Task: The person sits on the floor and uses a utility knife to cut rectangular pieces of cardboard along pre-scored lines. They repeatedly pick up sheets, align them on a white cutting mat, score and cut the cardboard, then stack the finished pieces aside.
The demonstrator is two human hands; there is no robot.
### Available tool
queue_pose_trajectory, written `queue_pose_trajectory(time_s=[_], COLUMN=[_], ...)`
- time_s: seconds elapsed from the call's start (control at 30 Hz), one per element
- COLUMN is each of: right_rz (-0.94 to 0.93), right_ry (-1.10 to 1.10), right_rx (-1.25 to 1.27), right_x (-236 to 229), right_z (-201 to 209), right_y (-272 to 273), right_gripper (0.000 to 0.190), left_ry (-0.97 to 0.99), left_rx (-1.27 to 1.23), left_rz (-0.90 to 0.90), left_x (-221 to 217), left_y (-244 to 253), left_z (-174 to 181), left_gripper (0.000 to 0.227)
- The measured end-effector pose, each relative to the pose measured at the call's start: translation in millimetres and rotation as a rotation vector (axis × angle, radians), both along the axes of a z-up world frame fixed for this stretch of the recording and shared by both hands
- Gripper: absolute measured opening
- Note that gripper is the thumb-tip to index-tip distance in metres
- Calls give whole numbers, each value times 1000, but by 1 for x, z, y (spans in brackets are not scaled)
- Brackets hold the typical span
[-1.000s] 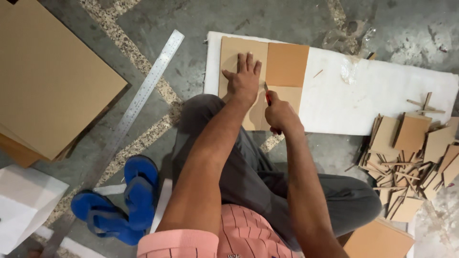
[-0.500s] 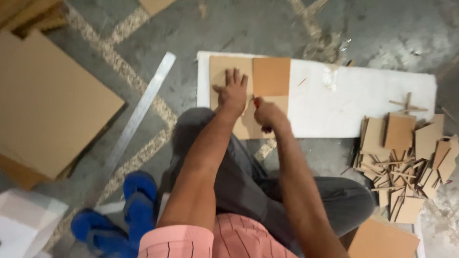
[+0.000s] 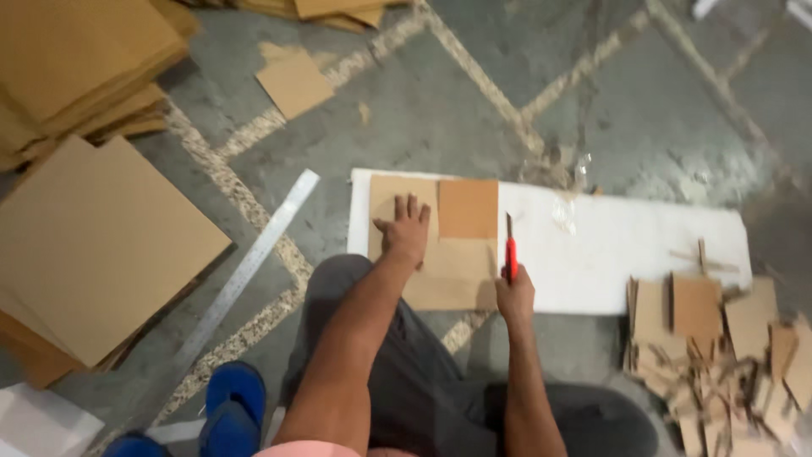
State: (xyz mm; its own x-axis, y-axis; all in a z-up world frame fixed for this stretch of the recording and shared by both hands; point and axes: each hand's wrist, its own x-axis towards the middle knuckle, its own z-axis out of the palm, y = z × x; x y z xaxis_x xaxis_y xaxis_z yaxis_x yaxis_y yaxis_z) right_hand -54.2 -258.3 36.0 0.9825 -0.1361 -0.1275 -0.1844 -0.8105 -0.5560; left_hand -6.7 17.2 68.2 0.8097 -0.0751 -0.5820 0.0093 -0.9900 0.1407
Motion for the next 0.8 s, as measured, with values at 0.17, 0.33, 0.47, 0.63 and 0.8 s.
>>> queue_pose_trajectory(time_s=[0.17, 0.33, 0.47, 0.63, 0.8], right_rz=[92, 79, -56, -128, -92], right_ry=[-16, -81, 114, 327, 373], right_rx=[-28, -123, 200, 569, 858], right_x=[10, 20, 21, 27, 24], right_z=[-49, -38, -23, -25, -22], right_y=[-17, -4, -12, -8, -20], right_gripper=[27, 35, 35, 34, 28], left_ry=[-27, -126, -276, -185, -203], left_rx=[-15, -19, -27, -76, -126], left_rz=[42, 91, 124, 100, 58], left_x=[-4, -12, -18, -27, -38], left_y=[-4, -8, -18, -5, 1], left_z=[-10, -25, -29, -12, 7], left_gripper=[144, 144, 136, 141, 140])
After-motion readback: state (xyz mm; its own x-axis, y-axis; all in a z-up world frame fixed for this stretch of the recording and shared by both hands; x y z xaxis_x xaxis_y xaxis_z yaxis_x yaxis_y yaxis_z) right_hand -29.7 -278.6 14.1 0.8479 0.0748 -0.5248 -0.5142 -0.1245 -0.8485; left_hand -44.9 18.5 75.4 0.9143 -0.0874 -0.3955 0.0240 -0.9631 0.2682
